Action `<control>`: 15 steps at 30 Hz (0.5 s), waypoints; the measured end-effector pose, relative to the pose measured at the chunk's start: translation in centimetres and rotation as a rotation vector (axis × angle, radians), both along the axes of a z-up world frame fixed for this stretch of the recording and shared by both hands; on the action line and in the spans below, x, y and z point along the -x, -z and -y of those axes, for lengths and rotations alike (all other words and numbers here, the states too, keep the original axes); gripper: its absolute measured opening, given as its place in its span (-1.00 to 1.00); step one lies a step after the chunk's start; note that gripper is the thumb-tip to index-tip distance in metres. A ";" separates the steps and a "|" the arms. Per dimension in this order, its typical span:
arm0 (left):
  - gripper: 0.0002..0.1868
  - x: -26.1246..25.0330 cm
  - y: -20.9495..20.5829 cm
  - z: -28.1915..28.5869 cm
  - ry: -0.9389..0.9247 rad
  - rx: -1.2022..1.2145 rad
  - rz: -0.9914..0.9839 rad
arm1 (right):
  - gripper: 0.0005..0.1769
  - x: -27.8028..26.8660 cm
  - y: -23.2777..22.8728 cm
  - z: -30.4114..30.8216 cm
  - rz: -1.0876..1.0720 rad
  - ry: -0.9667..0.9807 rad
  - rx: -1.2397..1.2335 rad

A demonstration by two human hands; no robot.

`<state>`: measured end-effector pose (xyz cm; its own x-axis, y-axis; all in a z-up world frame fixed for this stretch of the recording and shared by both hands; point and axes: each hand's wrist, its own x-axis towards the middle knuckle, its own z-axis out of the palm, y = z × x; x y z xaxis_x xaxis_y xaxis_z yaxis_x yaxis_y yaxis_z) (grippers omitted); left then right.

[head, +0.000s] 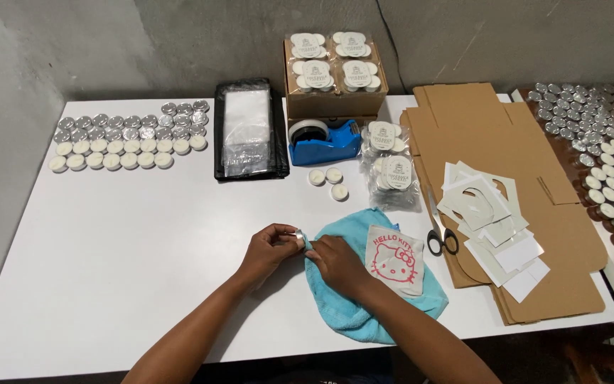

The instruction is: Cutting paper labels with scissors and packing small tea light candles into plastic bags.

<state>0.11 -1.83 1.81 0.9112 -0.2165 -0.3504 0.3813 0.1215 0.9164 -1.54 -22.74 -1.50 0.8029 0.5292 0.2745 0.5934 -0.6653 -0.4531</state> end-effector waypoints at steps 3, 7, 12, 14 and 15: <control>-0.45 -1.2 -0.4 0.5 -0.005 -0.086 0.087 | -0.62 0.3 -1.3 1.7 -0.025 0.008 0.020; -0.51 -4.4 0.5 1.9 0.024 -0.370 0.252 | -0.62 0.7 -2.2 4.5 -0.077 0.067 -0.020; -0.55 -7.3 1.4 4.7 -0.002 -0.563 0.472 | -0.63 0.8 -2.1 8.4 -0.112 0.208 0.000; -0.55 -7.9 1.4 5.5 -0.009 -0.593 0.532 | -0.64 0.8 -1.7 9.3 -0.121 0.233 -0.020; -0.54 -8.2 1.4 5.9 -0.012 -0.622 0.590 | -0.65 0.8 -1.5 9.8 -0.134 0.262 -0.039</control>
<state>8.27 -7.77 0.37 0.9827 -0.1317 0.1300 -0.1773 -0.4678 0.8659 -2.35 -32.58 -0.03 0.9412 0.2900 0.1734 0.3370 -0.7683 -0.5442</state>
